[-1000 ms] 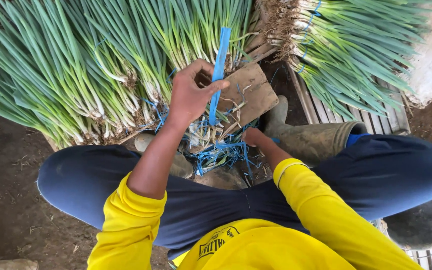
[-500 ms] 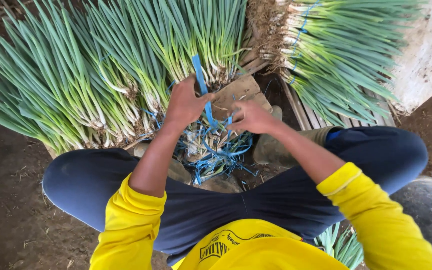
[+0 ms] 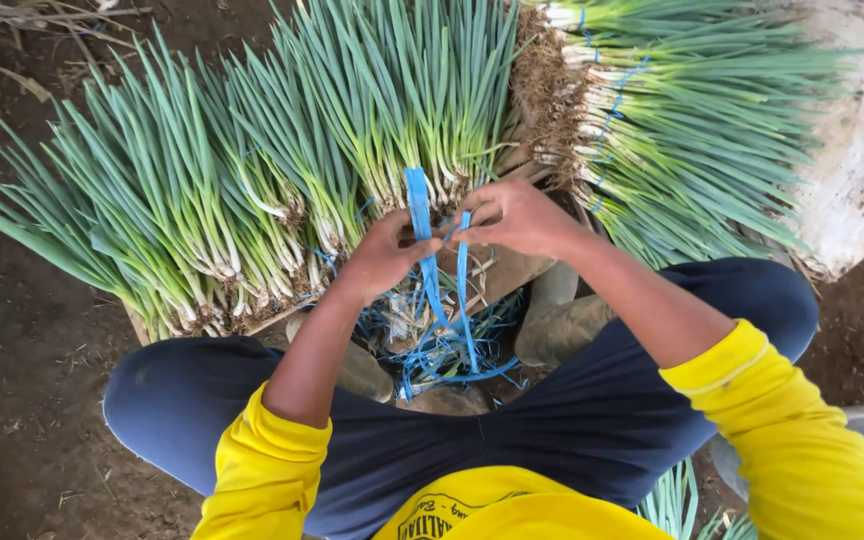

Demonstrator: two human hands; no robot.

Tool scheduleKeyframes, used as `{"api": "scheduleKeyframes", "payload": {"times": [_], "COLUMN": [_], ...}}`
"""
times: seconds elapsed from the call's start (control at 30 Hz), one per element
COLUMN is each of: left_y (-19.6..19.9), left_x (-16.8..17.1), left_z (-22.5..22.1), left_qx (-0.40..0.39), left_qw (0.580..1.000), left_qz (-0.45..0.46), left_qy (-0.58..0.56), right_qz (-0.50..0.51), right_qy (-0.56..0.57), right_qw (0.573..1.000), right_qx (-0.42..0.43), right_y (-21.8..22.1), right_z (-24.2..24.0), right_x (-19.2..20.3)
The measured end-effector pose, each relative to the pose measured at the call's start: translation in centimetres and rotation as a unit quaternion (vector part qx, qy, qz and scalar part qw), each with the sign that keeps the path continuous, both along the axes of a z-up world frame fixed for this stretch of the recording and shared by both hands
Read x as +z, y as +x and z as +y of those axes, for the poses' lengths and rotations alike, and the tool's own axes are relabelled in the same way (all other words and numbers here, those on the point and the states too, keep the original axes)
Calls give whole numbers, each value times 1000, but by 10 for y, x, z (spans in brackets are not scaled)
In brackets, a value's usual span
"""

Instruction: Tying bundles of green onions with blue plastic strips while sitting on the ground.

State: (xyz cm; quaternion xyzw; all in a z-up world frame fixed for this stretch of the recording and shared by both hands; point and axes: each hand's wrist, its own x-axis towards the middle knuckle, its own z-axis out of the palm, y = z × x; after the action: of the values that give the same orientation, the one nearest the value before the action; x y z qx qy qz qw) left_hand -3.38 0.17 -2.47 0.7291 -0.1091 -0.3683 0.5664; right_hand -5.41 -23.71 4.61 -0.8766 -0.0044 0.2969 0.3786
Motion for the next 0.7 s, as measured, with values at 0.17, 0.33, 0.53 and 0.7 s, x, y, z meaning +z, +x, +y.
{"api": "scheduleKeyframes", "payload": {"times": [0.17, 0.33, 0.53, 0.7], "left_y": [3, 5, 10, 7], "left_x": [-21, -37, -54, -62], "left_z": [-4, 0, 2, 0], "left_qx": [10, 5, 82, 77], "left_qw": [1000, 1000, 994, 996], "left_qz": [21, 3, -55, -33], "left_qy": [0, -10, 48, 2], "right_qz": [-38, -62, -70, 115], "right_qy": [69, 102, 124, 305], "right_qw": [997, 993, 984, 930], "right_qx": [11, -19, -106, -167], "right_y": [-1, 2, 18, 13], "right_z": [11, 7, -19, 0], "right_x": [-10, -12, -50, -39]}}
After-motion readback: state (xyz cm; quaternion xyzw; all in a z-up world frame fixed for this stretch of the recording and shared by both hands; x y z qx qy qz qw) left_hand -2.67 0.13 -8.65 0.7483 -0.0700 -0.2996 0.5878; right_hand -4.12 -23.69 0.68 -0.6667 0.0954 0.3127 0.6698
